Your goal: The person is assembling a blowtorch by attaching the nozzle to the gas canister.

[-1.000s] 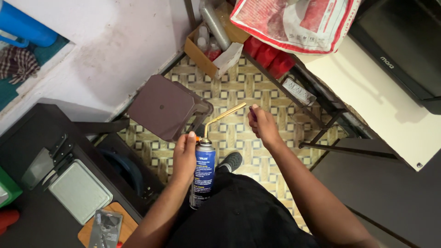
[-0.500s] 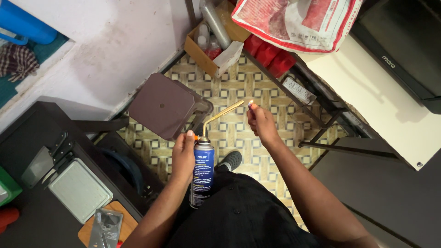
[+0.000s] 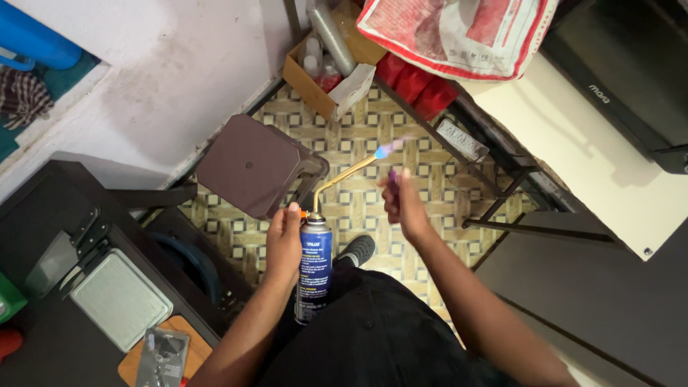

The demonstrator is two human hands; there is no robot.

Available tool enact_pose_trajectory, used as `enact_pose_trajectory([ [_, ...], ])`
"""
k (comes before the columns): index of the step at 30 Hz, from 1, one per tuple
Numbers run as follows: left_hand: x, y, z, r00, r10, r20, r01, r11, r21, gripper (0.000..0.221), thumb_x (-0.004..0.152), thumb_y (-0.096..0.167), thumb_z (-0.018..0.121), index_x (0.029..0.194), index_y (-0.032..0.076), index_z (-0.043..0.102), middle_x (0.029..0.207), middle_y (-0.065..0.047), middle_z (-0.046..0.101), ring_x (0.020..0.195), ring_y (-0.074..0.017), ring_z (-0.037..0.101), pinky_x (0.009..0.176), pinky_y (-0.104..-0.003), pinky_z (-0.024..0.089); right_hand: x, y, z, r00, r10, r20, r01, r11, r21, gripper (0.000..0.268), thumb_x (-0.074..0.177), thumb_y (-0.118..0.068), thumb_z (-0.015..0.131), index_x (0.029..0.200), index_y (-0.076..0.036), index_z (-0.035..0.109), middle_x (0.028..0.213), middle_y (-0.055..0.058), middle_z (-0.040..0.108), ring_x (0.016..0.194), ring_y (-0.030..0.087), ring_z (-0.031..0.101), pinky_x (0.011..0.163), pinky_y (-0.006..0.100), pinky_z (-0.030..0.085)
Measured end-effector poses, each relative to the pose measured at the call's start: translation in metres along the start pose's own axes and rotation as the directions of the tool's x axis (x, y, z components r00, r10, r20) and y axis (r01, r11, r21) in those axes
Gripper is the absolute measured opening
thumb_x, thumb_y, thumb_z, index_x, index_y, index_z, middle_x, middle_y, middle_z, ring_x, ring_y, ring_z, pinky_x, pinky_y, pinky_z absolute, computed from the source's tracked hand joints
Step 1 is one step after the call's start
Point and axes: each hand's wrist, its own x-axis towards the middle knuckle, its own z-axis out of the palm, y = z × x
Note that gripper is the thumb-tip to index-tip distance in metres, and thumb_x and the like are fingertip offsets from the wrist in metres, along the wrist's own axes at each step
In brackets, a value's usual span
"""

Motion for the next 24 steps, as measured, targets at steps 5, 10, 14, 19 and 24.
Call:
enact_pose_trajectory([
  [5, 0.006, -0.01, -0.003, 1.0, 0.03, 0.008, -0.029, 0.998, -0.048, 0.04, 0.105, 0.042, 0.054, 0.096, 0.003, 0.06, 0.08, -0.002, 0.06, 0.067, -0.0094, 0.056, 0.061, -0.027, 0.049, -0.014, 0.035, -0.053, 0.953, -0.051, -0.298, 0.015, 0.992, -0.123, 0.054, 0.103, -0.065, 0.035, 0.114, -0.014, 0.049, 0.079, -0.002, 0.048, 0.06, 0.009, 0.042, 0.045, 0.024, 0.032],
  [10, 0.002, -0.004, 0.0, 0.998, 0.059, 0.018, -0.058, 0.998, -0.027, 0.039, 0.105, 0.041, 0.054, 0.101, 0.002, 0.062, 0.082, -0.001, 0.061, 0.07, -0.0073, 0.056, 0.063, -0.025, 0.05, 0.001, -0.025, -0.18, 0.679, -0.509, -0.53, 0.014, 0.73, -0.683, 0.043, 0.113, -0.05, 0.047, 0.125, -0.008, 0.045, 0.102, 0.01, 0.056, 0.083, 0.018, 0.054, 0.071, 0.038, 0.05],
  [14, -0.006, 0.002, -0.002, 0.999, -0.028, 0.021, 0.028, 1.0, 0.014, 0.039, 0.103, 0.041, 0.052, 0.105, 0.003, 0.062, 0.08, -0.003, 0.063, 0.066, -0.0104, 0.057, 0.06, -0.027, 0.049, -0.002, -0.103, -0.216, 0.58, -0.535, -0.614, -0.112, 0.695, -0.71, 0.027, 0.111, -0.026, 0.059, 0.126, -0.007, 0.05, 0.112, 0.014, 0.061, 0.096, 0.023, 0.062, 0.083, 0.042, 0.054],
  [19, -0.007, -0.009, -0.009, 1.0, 0.014, 0.013, -0.015, 0.999, 0.039, 0.04, 0.104, 0.042, 0.053, 0.104, 0.003, 0.063, 0.081, -0.004, 0.063, 0.068, -0.0095, 0.057, 0.062, -0.027, 0.05, 0.035, -0.102, -0.337, 0.604, -0.742, -0.292, -0.121, 0.276, -0.953, 0.029, 0.098, -0.003, 0.065, 0.126, -0.001, 0.061, 0.12, 0.024, 0.061, 0.101, 0.036, 0.063, 0.086, 0.046, 0.054],
  [24, -0.011, -0.012, -0.012, 0.999, 0.044, 0.023, -0.044, 0.999, -0.012, 0.041, 0.104, 0.042, 0.054, 0.104, 0.003, 0.063, 0.083, -0.003, 0.064, 0.07, -0.0085, 0.058, 0.064, -0.026, 0.05, 0.043, -0.1, -0.357, 0.624, -0.769, -0.137, -0.119, 0.08, -0.99, 0.037, 0.09, 0.008, 0.064, 0.126, -0.001, 0.066, 0.125, 0.028, 0.059, 0.105, 0.044, 0.063, 0.09, 0.048, 0.054],
])
